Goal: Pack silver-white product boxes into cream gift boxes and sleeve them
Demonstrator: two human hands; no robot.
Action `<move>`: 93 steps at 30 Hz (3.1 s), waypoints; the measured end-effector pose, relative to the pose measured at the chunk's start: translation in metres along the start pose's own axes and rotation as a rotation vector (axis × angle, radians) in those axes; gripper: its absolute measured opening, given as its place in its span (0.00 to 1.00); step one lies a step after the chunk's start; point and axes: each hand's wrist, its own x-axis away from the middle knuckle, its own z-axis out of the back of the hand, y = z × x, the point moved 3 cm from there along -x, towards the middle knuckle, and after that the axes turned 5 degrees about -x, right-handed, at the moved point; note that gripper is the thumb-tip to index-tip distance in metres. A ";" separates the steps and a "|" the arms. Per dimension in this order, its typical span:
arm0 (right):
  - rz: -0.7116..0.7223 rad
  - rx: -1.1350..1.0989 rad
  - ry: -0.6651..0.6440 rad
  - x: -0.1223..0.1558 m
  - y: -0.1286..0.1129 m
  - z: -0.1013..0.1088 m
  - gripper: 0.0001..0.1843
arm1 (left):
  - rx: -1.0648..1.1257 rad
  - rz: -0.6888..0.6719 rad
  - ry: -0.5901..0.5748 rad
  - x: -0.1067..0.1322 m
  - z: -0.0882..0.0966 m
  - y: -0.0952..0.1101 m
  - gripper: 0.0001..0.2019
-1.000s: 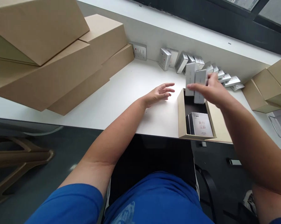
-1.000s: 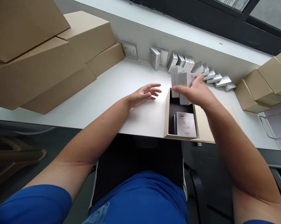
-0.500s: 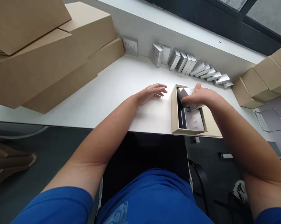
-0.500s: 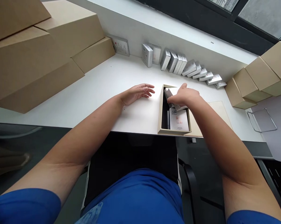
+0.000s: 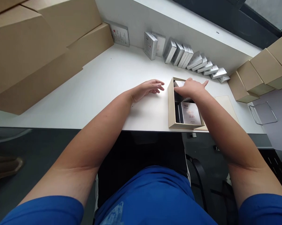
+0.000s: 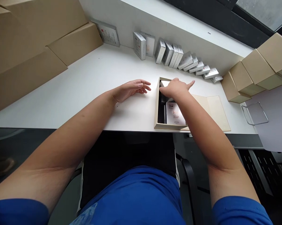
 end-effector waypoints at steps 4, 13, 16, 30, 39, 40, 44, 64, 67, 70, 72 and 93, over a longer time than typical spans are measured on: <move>-0.164 -0.005 0.051 0.021 0.008 0.007 0.51 | -0.015 0.003 -0.010 0.000 0.000 0.001 0.33; -0.032 0.135 -0.192 0.038 0.042 0.017 0.47 | -0.015 0.014 -0.004 0.001 0.001 0.001 0.34; 0.001 0.162 -0.295 0.040 0.044 0.014 0.45 | -0.008 0.007 0.011 0.000 0.002 0.001 0.33; -0.120 0.070 -0.330 0.049 0.035 0.018 0.38 | 0.005 -0.007 0.039 0.001 0.002 0.000 0.32; -0.068 0.089 -0.425 0.062 0.048 0.019 0.41 | -0.027 0.000 0.028 0.000 0.003 -0.001 0.30; -0.077 0.074 -0.420 0.062 0.049 0.019 0.41 | -0.029 -0.001 0.029 -0.001 0.003 -0.002 0.30; -0.051 0.057 -0.308 0.062 0.045 0.013 0.32 | -0.031 0.000 0.039 -0.001 0.003 -0.002 0.30; 0.256 0.130 0.085 0.024 0.024 -0.022 0.48 | -0.059 -0.003 0.032 -0.002 0.005 -0.007 0.30; 0.237 0.077 0.107 0.022 0.030 -0.024 0.49 | -0.078 0.003 0.029 0.000 0.004 -0.005 0.30; 0.218 -0.018 0.121 0.018 0.037 -0.029 0.52 | -0.096 0.015 0.019 0.001 0.004 -0.003 0.30; 0.193 -0.059 0.118 0.015 0.041 -0.032 0.55 | -0.102 0.017 0.019 0.002 0.003 -0.001 0.30; 0.038 -0.141 -0.216 0.087 0.044 0.012 0.68 | -0.285 0.042 -0.093 0.002 -0.001 -0.004 0.39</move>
